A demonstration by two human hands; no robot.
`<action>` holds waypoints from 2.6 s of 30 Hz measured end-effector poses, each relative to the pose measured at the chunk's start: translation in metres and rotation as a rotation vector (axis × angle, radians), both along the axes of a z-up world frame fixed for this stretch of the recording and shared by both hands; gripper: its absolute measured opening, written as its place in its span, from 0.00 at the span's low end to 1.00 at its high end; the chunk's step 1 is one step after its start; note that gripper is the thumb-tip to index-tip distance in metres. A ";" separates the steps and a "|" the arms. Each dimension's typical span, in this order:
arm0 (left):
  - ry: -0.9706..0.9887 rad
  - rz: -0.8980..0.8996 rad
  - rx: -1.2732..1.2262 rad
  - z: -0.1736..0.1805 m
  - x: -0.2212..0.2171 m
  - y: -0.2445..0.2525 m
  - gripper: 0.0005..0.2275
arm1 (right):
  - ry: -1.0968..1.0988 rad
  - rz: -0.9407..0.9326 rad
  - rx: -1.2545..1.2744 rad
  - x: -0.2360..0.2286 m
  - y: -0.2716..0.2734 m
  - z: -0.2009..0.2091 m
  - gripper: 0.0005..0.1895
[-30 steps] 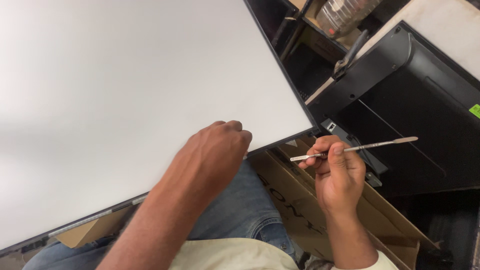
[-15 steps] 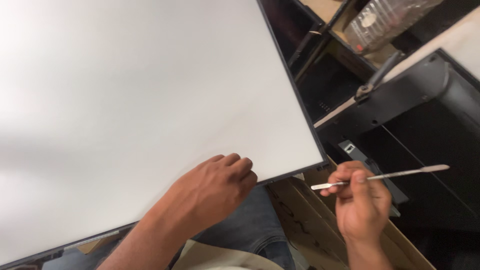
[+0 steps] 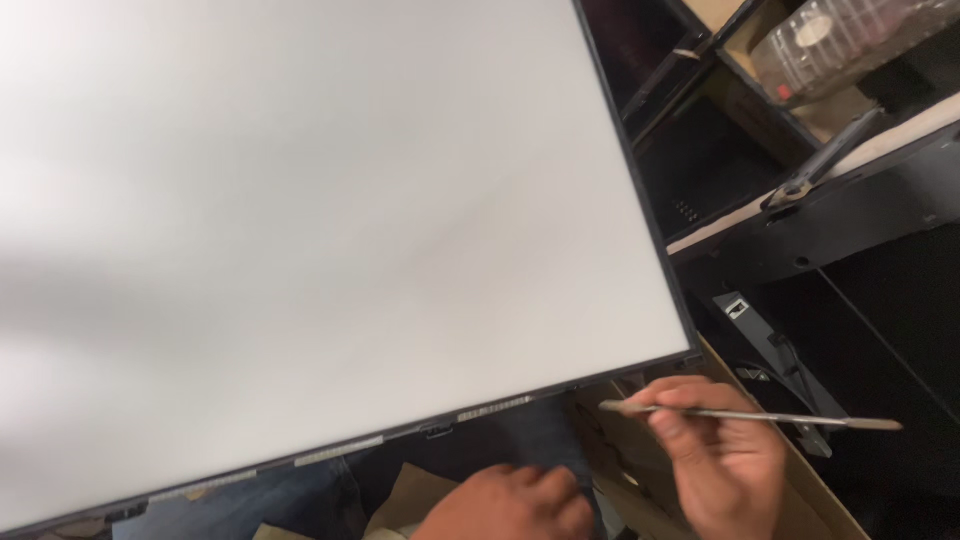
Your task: The person uses a small metal tool to pry and remove a plastic strip from the bottom edge of a TV screen. They then peel off a strip of tape from the same area and continue to work on the edge of the screen.
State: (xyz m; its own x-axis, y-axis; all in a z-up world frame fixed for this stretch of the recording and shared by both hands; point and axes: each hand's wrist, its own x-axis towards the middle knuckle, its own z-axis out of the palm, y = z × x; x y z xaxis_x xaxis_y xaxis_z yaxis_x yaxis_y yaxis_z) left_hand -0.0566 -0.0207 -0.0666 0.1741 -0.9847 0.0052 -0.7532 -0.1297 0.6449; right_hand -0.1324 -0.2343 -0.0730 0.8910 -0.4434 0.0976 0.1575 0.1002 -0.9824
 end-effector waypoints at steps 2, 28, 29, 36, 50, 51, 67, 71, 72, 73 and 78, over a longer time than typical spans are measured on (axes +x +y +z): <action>-0.034 0.164 -0.102 -0.020 -0.008 0.018 0.09 | 0.047 -0.009 -0.060 0.002 0.020 -0.004 0.08; -0.365 0.555 -0.204 0.009 0.027 0.077 0.19 | 0.174 0.144 -0.086 0.039 0.032 -0.003 0.08; -0.349 0.562 -0.204 0.010 0.027 0.076 0.19 | 0.175 0.164 -0.086 0.041 0.029 -0.003 0.07; -0.347 0.606 -0.212 0.018 0.026 0.074 0.21 | 0.184 0.290 -0.252 0.037 0.041 0.008 0.07; -0.251 0.676 -0.352 0.029 0.025 0.078 0.14 | -0.030 0.011 -1.111 0.033 0.085 0.033 0.16; -0.241 0.684 -0.366 0.029 0.024 0.079 0.14 | -0.019 -0.007 -1.136 0.033 0.088 0.036 0.15; -0.387 0.631 -0.414 0.021 0.020 0.092 0.13 | 0.591 0.028 -1.113 0.054 0.107 0.062 0.07; -0.378 0.628 -0.434 0.023 0.024 0.089 0.12 | 0.284 -0.010 -1.085 0.042 0.105 0.033 0.07; -0.380 0.632 -0.431 0.023 0.024 0.089 0.12 | 0.183 0.004 -1.057 0.040 0.102 0.025 0.08; -0.372 0.634 -0.430 0.023 0.024 0.087 0.11 | 0.149 0.024 -1.086 0.039 0.096 0.020 0.08; -0.323 0.640 -0.407 0.024 0.023 0.089 0.12 | 0.052 0.066 -1.067 0.037 0.085 0.010 0.08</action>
